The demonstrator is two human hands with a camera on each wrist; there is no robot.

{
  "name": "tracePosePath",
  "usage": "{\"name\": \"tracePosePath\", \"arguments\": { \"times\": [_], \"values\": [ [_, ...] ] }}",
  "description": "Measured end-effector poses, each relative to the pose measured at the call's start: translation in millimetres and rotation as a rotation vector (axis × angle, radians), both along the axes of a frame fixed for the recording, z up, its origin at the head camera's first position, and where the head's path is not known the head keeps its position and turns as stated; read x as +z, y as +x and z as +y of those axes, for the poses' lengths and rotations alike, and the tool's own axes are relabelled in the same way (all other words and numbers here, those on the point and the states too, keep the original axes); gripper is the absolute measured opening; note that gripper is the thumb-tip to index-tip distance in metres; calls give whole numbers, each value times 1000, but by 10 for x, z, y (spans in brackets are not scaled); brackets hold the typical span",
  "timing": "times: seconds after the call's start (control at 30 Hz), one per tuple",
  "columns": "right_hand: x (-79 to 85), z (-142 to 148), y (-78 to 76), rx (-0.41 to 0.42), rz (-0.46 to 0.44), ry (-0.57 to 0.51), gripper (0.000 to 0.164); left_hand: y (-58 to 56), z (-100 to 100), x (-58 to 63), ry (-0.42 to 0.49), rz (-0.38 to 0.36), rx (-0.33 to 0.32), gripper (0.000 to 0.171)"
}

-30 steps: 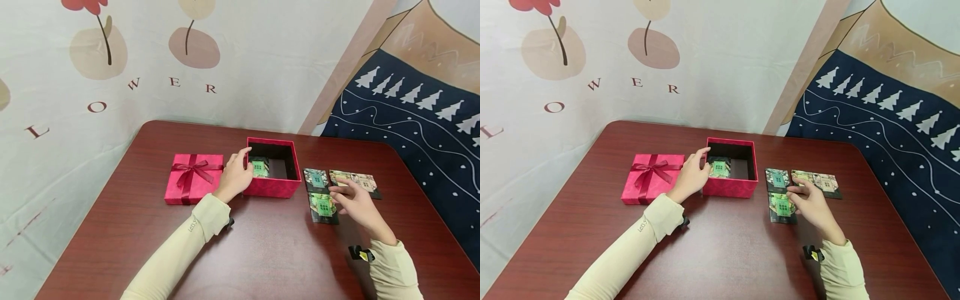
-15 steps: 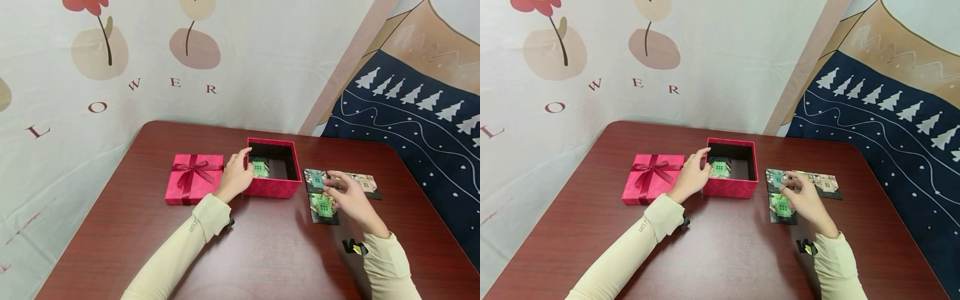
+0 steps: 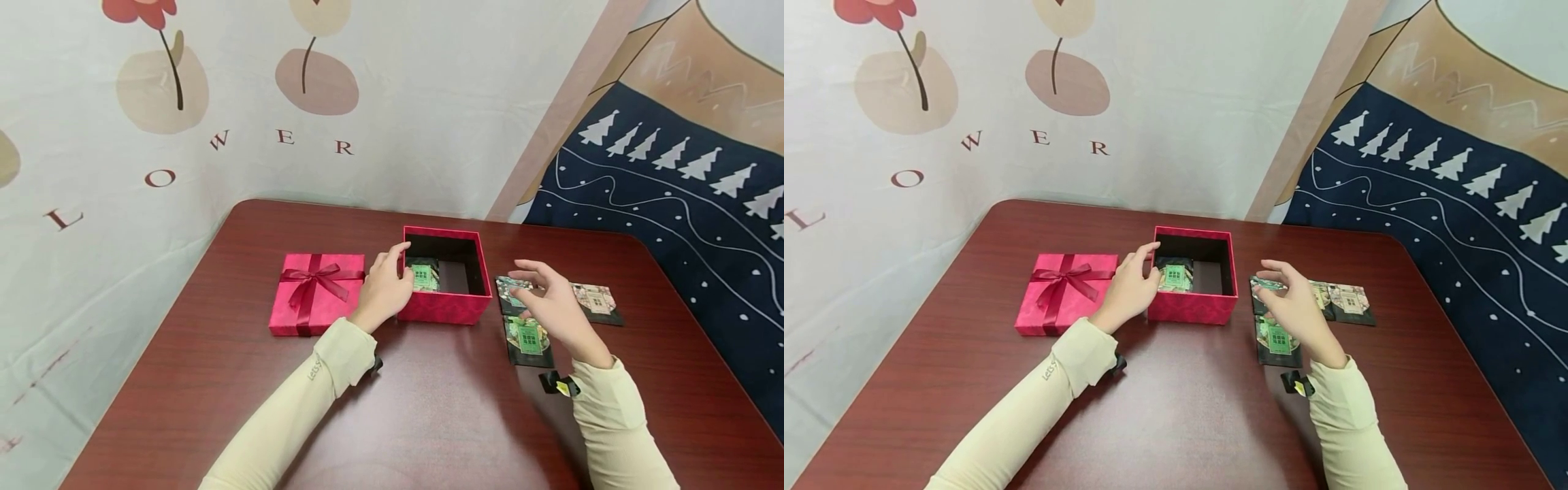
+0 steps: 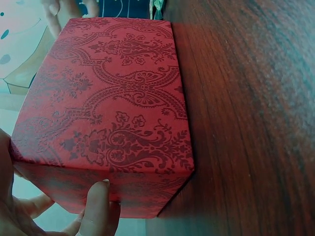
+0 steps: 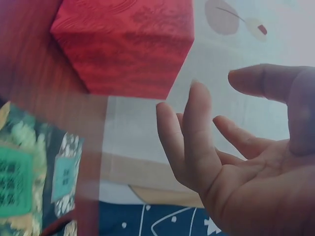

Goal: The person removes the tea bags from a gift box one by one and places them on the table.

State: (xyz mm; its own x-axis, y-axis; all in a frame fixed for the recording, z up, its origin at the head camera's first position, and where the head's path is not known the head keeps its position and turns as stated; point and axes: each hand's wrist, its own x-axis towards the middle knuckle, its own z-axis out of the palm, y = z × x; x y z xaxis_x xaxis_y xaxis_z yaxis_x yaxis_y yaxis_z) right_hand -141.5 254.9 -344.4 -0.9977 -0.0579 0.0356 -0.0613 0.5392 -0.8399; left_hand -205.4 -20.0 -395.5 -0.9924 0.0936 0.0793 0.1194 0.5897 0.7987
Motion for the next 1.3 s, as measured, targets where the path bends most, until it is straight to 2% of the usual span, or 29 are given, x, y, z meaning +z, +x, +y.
{"name": "tracePosePath", "arguments": {
  "times": [0.13, 0.5, 0.7, 1.3],
  "values": [
    [38, -88, -59, 1, 27, -44, 50, 0, 2, 2, -4, -6, 5, 52],
    [84, -331, -215, 13, 3, -89, 50, 0, 0, -1, 3, -5, 2, 52],
    [83, -399, -275, 6, 36, -75, 49, -7, 5, -2, 2, -7, 12, 52],
    [116, -541, -379, 47, 23, -62, 48, -5, 26, 0, -18, -12, 28, 52]
  ]
}}
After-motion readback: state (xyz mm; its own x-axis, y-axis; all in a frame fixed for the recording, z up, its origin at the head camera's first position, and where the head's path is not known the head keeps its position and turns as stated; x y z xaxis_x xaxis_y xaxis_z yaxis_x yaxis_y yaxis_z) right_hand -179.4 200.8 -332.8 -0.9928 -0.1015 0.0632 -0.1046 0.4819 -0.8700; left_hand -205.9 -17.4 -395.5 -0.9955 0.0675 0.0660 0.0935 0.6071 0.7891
